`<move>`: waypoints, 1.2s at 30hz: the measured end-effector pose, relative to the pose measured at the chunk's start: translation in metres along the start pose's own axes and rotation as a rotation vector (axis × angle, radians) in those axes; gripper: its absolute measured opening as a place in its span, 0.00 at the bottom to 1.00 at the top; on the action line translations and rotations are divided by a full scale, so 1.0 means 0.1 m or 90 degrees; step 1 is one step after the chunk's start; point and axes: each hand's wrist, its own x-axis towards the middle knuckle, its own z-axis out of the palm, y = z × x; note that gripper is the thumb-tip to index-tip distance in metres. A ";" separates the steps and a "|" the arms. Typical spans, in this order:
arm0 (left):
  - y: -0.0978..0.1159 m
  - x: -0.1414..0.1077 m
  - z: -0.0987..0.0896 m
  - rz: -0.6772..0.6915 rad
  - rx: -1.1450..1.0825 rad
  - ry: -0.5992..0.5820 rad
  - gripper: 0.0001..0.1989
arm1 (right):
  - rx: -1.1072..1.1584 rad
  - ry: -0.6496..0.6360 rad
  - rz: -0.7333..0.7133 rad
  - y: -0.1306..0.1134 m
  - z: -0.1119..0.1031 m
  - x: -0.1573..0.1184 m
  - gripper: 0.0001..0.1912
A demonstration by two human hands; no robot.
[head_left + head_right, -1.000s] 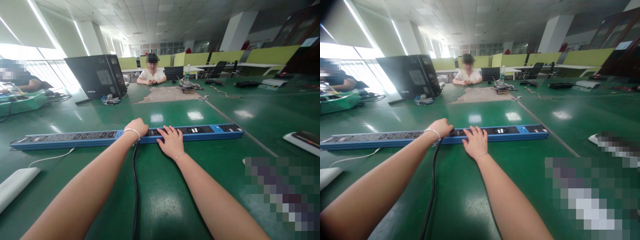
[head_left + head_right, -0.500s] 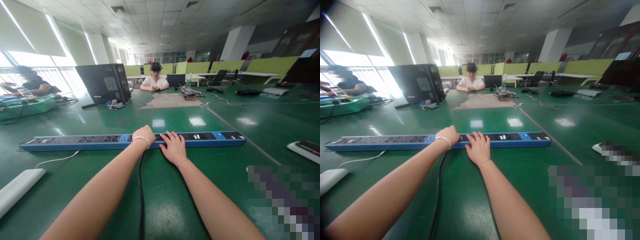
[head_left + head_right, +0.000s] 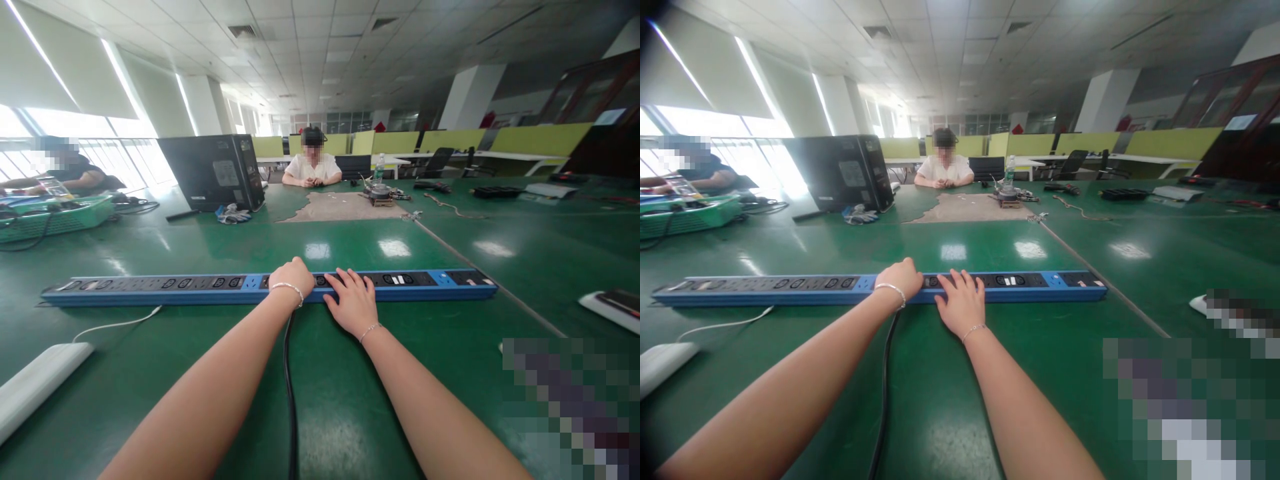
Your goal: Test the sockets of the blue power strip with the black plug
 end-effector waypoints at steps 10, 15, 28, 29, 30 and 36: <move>-0.37 -0.05 -0.12 0.117 -0.009 0.016 0.26 | -0.004 0.018 -0.005 -0.01 -0.01 -0.01 0.22; -0.86 -0.03 0.08 0.232 0.007 0.189 0.21 | 0.006 0.028 -0.003 -0.02 0.00 -0.01 0.22; -0.97 -0.03 0.44 0.270 0.017 0.216 0.29 | 0.126 0.096 -0.082 -0.30 -0.06 0.02 0.25; -0.97 -0.03 0.45 0.272 0.010 0.218 0.29 | 0.129 0.085 -0.084 -0.39 -0.06 0.03 0.26; -0.97 -0.03 0.46 0.273 0.003 0.220 0.29 | 0.133 0.067 -0.079 -0.48 -0.06 0.03 0.26; -0.97 -0.01 0.51 0.274 -0.040 0.242 0.26 | 0.111 -0.018 0.005 -0.77 -0.16 0.12 0.26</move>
